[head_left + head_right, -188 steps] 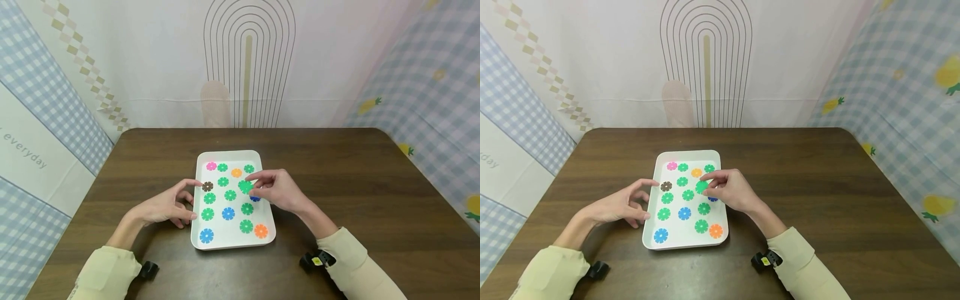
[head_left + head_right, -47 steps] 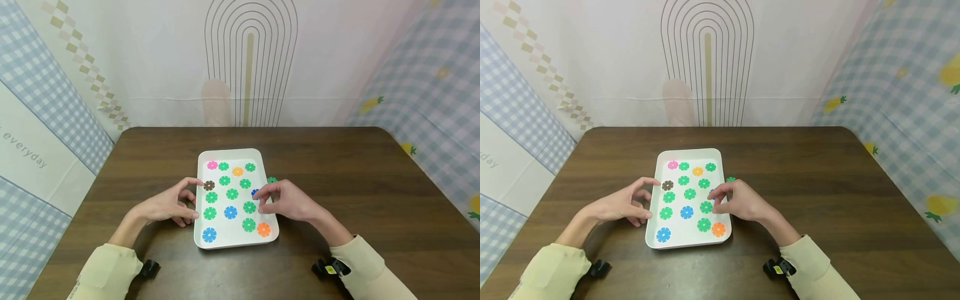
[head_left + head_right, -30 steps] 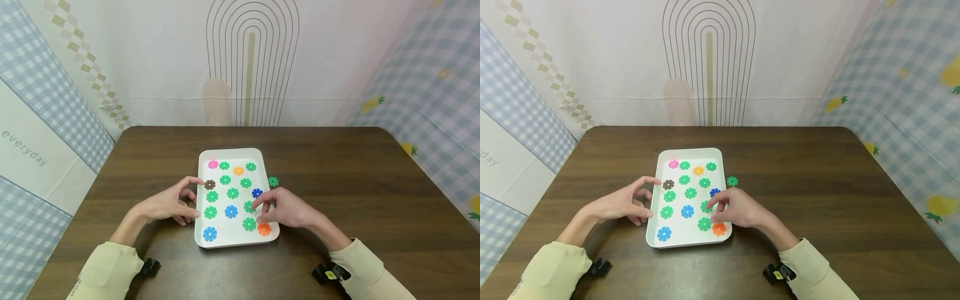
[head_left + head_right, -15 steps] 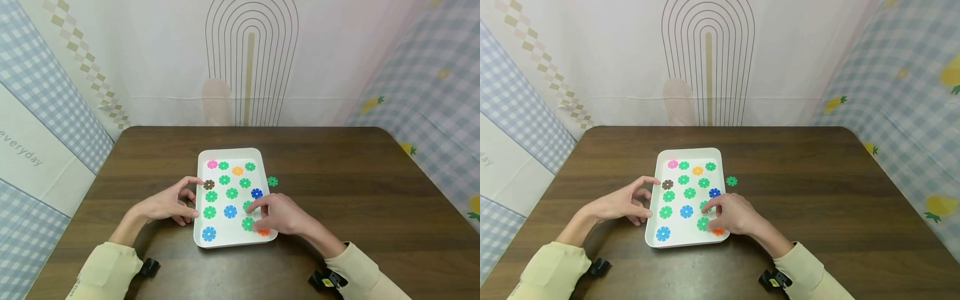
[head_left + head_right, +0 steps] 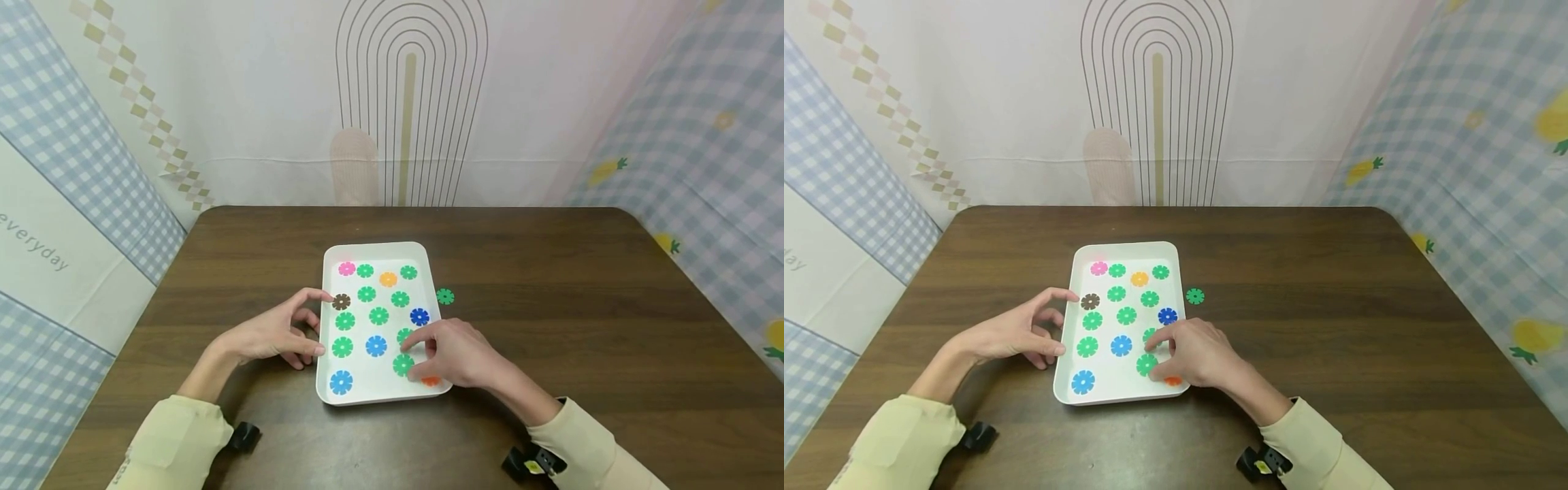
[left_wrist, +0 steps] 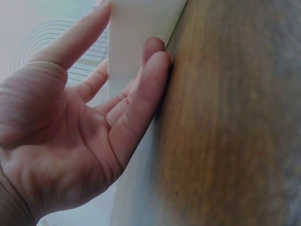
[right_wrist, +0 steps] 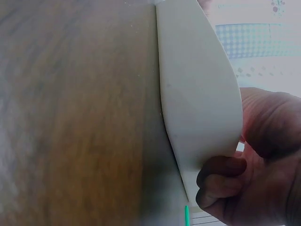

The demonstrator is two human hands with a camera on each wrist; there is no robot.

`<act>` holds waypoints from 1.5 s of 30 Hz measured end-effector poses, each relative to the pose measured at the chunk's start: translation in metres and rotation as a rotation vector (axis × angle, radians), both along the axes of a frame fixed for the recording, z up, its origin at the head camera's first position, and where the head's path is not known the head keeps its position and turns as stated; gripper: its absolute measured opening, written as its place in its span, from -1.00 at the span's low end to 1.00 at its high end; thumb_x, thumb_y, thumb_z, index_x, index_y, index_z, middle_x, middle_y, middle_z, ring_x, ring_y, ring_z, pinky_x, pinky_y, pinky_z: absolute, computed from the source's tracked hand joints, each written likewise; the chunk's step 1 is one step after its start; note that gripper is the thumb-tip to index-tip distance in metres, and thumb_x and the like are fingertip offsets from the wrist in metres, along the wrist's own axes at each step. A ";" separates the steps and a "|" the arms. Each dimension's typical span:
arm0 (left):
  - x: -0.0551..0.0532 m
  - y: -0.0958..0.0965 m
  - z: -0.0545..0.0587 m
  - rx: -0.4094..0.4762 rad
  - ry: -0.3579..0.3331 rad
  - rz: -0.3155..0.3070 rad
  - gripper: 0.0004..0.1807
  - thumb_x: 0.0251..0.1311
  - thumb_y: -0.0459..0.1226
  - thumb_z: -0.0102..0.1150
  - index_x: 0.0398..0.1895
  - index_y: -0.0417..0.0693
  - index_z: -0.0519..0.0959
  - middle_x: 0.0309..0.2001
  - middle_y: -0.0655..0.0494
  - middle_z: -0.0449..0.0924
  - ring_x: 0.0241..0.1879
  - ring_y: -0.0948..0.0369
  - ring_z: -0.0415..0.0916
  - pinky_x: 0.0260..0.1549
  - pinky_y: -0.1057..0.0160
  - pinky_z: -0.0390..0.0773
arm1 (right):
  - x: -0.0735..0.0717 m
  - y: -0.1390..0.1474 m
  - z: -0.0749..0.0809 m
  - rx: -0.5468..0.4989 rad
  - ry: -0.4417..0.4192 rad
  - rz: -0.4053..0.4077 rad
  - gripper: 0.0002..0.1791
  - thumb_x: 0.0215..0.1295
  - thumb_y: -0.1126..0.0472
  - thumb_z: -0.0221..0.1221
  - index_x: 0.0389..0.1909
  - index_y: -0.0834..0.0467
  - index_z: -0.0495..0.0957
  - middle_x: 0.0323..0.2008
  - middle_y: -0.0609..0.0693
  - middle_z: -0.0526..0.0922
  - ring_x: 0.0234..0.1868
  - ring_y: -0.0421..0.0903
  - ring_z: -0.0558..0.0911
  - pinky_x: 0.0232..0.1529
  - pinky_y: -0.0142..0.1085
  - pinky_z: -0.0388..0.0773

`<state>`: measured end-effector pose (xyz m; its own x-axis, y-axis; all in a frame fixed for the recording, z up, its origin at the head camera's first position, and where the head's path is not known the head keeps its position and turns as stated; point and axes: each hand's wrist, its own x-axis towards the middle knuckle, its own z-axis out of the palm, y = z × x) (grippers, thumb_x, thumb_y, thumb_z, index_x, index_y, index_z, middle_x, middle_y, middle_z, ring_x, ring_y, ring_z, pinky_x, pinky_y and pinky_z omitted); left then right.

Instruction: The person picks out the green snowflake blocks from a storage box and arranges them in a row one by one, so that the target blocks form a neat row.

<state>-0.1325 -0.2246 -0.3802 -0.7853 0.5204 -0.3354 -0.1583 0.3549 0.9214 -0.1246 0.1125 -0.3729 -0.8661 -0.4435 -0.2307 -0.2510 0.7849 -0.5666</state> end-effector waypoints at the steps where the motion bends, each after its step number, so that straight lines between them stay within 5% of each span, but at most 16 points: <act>1: 0.000 0.000 0.000 0.000 0.000 0.000 -0.05 0.28 -0.28 0.49 0.57 0.03 0.05 0.03 -0.20 0.42 -0.30 0.01 0.70 -0.32 0.05 0.77 | 0.000 0.000 0.000 0.002 0.001 -0.001 -0.65 0.08 0.04 0.61 -0.08 -0.20 0.83 -0.54 -0.11 0.52 -0.46 -0.10 0.47 -0.48 -0.32 0.23; 19: 0.001 0.001 0.001 -0.006 -0.006 0.008 -0.04 0.27 -0.28 0.50 0.57 0.03 0.05 0.03 -0.21 0.44 -0.31 0.01 0.69 -0.32 0.04 0.77 | 0.005 -0.005 0.000 0.048 0.034 0.002 -0.66 0.10 0.06 0.60 -0.06 -0.17 0.84 -0.49 -0.15 0.52 -0.41 -0.12 0.47 -0.44 -0.26 0.27; 35: 0.001 0.001 0.001 -0.006 -0.007 0.011 -0.04 0.27 -0.26 0.50 0.57 0.06 0.06 0.05 -0.21 0.43 -0.31 0.01 0.69 -0.32 0.05 0.77 | 0.019 -0.007 0.004 0.188 0.387 0.125 -0.72 0.09 0.15 0.56 -0.14 -0.14 0.86 -0.30 -0.15 0.59 -0.32 -0.13 0.33 -0.60 -0.32 0.32; 45: 0.001 0.000 0.001 -0.005 0.002 -0.001 -0.04 0.28 -0.27 0.49 0.57 0.01 0.04 0.03 -0.21 0.43 -0.32 0.01 0.68 -0.34 0.06 0.77 | 0.018 -0.012 0.006 0.171 0.349 0.204 -0.74 0.17 0.22 0.50 -0.09 -0.01 0.84 -0.10 -0.09 0.83 -0.32 -0.15 0.43 -0.48 -0.34 0.38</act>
